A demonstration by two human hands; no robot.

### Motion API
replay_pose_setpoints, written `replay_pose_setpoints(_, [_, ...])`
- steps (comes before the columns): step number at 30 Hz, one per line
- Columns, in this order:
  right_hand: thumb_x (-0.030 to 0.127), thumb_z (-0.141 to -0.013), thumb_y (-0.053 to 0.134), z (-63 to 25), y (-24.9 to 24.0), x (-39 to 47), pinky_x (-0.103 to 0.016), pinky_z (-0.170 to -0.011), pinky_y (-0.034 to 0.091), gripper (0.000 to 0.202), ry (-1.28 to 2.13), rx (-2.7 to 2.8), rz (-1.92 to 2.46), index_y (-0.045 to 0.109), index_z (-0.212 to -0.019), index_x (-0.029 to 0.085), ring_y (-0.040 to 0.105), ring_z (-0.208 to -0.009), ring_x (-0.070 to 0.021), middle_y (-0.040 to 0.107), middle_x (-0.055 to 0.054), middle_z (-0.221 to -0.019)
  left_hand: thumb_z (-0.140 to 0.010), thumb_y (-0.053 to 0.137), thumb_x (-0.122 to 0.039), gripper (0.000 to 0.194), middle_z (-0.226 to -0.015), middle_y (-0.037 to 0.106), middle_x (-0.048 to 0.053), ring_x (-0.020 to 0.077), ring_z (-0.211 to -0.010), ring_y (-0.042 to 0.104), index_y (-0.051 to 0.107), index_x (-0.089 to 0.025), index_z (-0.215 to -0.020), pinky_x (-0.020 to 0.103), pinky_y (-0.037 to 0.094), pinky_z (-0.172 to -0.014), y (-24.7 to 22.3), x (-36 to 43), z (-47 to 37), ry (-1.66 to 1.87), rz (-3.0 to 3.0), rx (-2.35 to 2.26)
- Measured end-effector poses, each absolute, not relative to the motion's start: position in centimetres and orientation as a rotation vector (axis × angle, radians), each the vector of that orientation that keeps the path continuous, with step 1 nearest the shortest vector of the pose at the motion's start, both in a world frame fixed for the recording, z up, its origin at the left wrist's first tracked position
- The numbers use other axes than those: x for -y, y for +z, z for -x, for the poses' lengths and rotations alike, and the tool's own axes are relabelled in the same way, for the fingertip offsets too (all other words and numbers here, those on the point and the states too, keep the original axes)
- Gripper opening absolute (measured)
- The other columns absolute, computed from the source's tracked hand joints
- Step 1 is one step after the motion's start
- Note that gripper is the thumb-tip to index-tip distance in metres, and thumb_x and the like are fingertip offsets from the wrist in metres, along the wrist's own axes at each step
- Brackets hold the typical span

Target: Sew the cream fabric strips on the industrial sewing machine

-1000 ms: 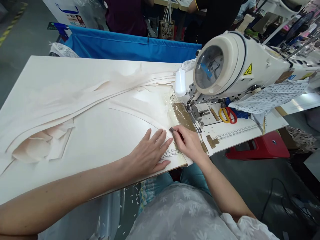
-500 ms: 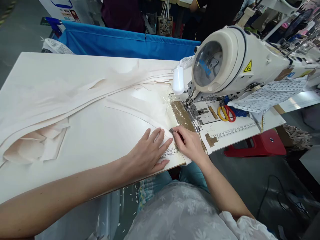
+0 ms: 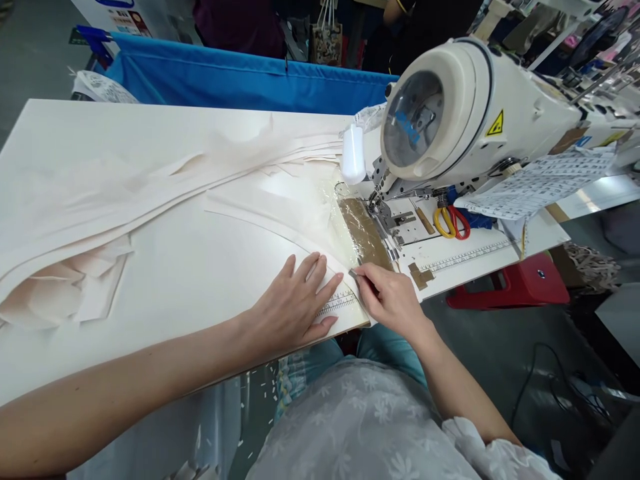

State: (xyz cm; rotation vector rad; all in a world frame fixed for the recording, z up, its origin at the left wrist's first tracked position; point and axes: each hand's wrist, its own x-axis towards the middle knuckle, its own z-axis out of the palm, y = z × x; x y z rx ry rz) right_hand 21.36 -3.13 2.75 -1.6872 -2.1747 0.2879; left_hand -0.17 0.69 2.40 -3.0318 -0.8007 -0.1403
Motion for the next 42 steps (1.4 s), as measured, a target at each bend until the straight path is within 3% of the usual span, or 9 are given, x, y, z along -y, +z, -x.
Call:
replay_pose_setpoints(7, [0.025, -0.100, 0.043, -21.2, 2.3, 3.6, -0.025, -0.062, 0.044, 0.017, 0.301, 1.959, 1.663, 0.059, -0.102, 0.021, 0.067, -0.074, -0.0160, 0.073, -0.004, -0.092, -0.099, 0.042, -0.038, 0.054, -0.135, 0.055, 0.021, 0.0314, -0.130, 0.045, 0.051, 0.001, -0.136, 0.049, 0.029, -0.114, 1.6, -0.8, -0.2, -0.304, 3.099, 0.635])
replay_pose_setpoints(13, [0.022, -0.099, 0.042, -20.6, 1.9, 2.3, -0.026, -0.062, 0.041, 0.019, 0.230, 2.095, 1.655, 0.060, -0.103, 0.021, 0.069, -0.078, -0.0170, 0.074, -0.003, -0.092, -0.100, 0.042, -0.047, 0.056, -0.131, 0.057, 0.020, 0.0373, -0.129, 0.046, 0.050, -0.007, -0.139, 0.055, 0.034, -0.106, 1.0, -0.6, -0.4, -0.314, 3.064, 0.606])
replay_pose_setpoints(21, [0.020, -0.099, 0.042, -20.3, 1.8, 2.0, -0.025, -0.061, 0.038, 0.020, 0.185, 2.186, 1.644, 0.061, -0.104, 0.020, 0.067, -0.076, -0.0162, 0.074, -0.004, -0.092, -0.099, 0.043, -0.048, 0.056, -0.130, 0.058, 0.020, 0.0374, -0.128, 0.046, 0.052, -0.007, -0.137, 0.055, 0.035, -0.105, 1.2, -0.6, -0.5, -0.298, 3.053, 0.611])
replay_pose_setpoints(25, [0.019, -0.097, 0.041, -21.2, 2.0, 3.1, -0.026, -0.058, 0.036, 0.021, 0.151, 2.247, 1.650, 0.061, -0.096, 0.019, 0.064, -0.069, -0.0163, 0.070, -0.004, -0.081, -0.099, 0.044, -0.048, 0.057, -0.131, 0.058, 0.020, 0.0368, -0.127, 0.048, 0.052, -0.008, -0.138, 0.054, 0.037, -0.103, 1.4, -0.5, -0.6, -0.272, 3.048, 0.616])
replay_pose_setpoints(31, [0.022, -0.097, 0.044, -22.5, 2.9, 5.4, -0.024, -0.056, 0.038, 0.015, 0.375, 1.971, 1.699, 0.059, -0.097, 0.021, 0.059, -0.059, -0.0132, 0.066, 0.001, -0.073, -0.099, 0.046, -0.048, 0.057, -0.133, 0.057, 0.021, 0.0372, -0.126, 0.048, 0.050, -0.009, -0.141, 0.054, 0.037, -0.103, 1.9, -0.4, -0.6, -0.225, 3.035, 0.625])
replay_pose_setpoints(36, [0.026, -0.099, 0.045, -21.3, 2.9, 5.1, -0.024, -0.055, 0.041, 0.014, 0.346, 1.796, 1.666, 0.058, -0.101, 0.022, 0.061, -0.064, -0.0141, 0.069, -0.002, -0.083, -0.099, 0.045, -0.046, 0.057, -0.130, 0.056, 0.025, 0.0396, -0.124, 0.050, 0.054, -0.003, -0.134, 0.056, 0.039, -0.101, 2.3, -1.8, 0.1, -0.259, 2.943, 0.788])
replay_pose_setpoints(39, [0.026, -0.099, 0.044, -20.4, 2.5, 4.0, -0.025, -0.057, 0.043, 0.016, 0.299, 1.822, 1.660, 0.058, -0.103, 0.021, 0.063, -0.065, -0.0153, 0.069, -0.003, -0.084, -0.099, 0.043, -0.045, 0.057, -0.127, 0.057, 0.025, 0.0364, -0.122, 0.051, 0.057, 0.003, -0.127, 0.052, 0.039, -0.105, 2.3, -2.5, 0.4, -0.245, 2.981, 0.784])
replay_pose_setpoints(42, [0.025, -0.099, 0.042, -19.8, 2.1, 2.5, -0.026, -0.061, 0.043, 0.017, 0.252, 1.901, 1.641, 0.058, -0.103, 0.021, 0.065, -0.069, -0.0164, 0.071, -0.004, -0.086, -0.099, 0.041, -0.047, 0.061, -0.129, 0.056, 0.025, 0.0372, -0.123, 0.050, 0.054, 0.003, -0.132, 0.051, 0.037, -0.107, 2.2, -2.3, 0.5, -0.212, 3.013, 0.716])
